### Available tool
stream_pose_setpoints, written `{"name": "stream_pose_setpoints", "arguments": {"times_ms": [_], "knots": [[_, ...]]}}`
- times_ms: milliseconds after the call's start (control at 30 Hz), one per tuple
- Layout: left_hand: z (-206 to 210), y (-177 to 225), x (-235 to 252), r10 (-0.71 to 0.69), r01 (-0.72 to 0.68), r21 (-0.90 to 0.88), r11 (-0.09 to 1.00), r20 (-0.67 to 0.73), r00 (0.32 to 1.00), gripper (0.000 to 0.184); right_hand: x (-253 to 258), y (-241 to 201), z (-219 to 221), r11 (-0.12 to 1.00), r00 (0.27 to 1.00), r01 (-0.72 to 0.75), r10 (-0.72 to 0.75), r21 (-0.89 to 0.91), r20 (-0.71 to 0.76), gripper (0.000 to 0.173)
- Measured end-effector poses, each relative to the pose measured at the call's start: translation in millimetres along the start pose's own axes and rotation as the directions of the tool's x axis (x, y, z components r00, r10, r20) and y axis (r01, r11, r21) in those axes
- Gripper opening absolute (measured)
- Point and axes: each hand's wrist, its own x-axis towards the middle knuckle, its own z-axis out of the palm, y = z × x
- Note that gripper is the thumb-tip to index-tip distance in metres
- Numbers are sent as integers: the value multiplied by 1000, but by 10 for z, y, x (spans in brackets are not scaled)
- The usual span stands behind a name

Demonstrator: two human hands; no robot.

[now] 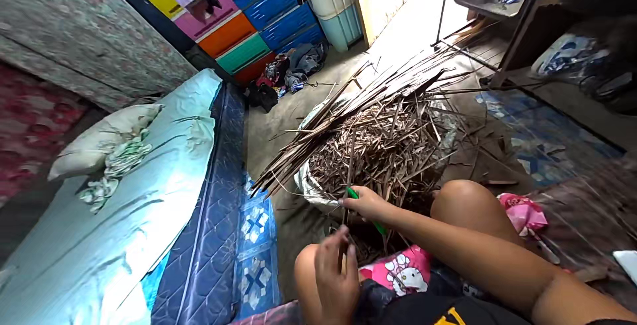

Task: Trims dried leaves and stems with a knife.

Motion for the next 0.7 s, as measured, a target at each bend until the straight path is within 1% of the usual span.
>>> {"name": "stream_pose_setpoints", "arguments": {"times_ms": [33, 67, 100, 133, 167, 200, 233, 267, 300, 400, 467, 500, 533, 567, 600, 667, 700], "knots": [[-26, -65, 104, -69, 64, 102, 993, 44, 997, 57, -58, -6, 50, 996, 999, 15, -11, -86, 38, 28], [-41, -122, 184, -199, 185, 113, 976, 129, 971, 66, -109, -2, 99, 987, 997, 39, -27, -159, 76, 30], [-48, -157, 243, -329, 320, 79, 944, 205, 922, 60, -154, 14, 138, 971, 992, 67, -41, -228, 117, 33], [-42, -168, 281, -431, 433, 50, 900, 248, 867, 45, -190, 40, 158, 949, 987, 98, -53, -299, 154, 38], [-22, -172, 297, -495, 508, 24, 861, 270, 826, 34, -227, 64, 151, 922, 981, 120, -52, -368, 189, 44], [-4, -173, 296, -527, 561, -37, 827, 296, 796, 33, -274, 87, 123, 894, 975, 136, -45, -427, 217, 53], [5, -162, 288, -544, 605, -116, 788, 330, 771, 33, -336, 107, 80, 871, 972, 143, -33, -471, 234, 61], [12, -144, 284, -554, 644, -194, 740, 366, 748, 33, -405, 125, 29, 851, 969, 148, -22, -504, 248, 63], [13, -132, 290, -559, 679, -260, 687, 407, 722, 32, -475, 142, -18, 835, 965, 160, -20, -526, 262, 61], [8, -163, 306, -494, 728, -428, 535, 540, 681, 44, -633, 194, -91, 822, 949, 197, -22, -535, 315, 51], [14, -168, 324, -464, 766, -483, 424, 610, 642, 45, -712, 231, -73, 846, 945, 215, -54, -488, 323, 50], [25, -159, 329, -466, 777, -491, 394, 622, 629, 46, -739, 254, -56, 866, 946, 212, -66, -453, 316, 50], [41, -146, 332, -472, 780, -493, 385, 622, 625, 46, -759, 271, -38, 884, 951, 201, -72, -421, 302, 50], [62, -125, 332, -485, 774, -489, 401, 604, 633, 45, -770, 278, -22, 896, 956, 182, -66, -405, 284, 51], [86, -101, 330, -506, 764, -469, 443, 573, 645, 43, -771, 277, -12, 899, 963, 163, -55, -406, 265, 52], [134, -60, 335, -548, 736, -336, 588, 503, 668, 40, -743, 272, -15, 890, 969, 136, -30, -435, 243, 55], [141, -43, 348, -554, 710, -219, 669, 489, 674, 49, -725, 267, -24, 884, 969, 127, -13, -449, 249, 57]]}}
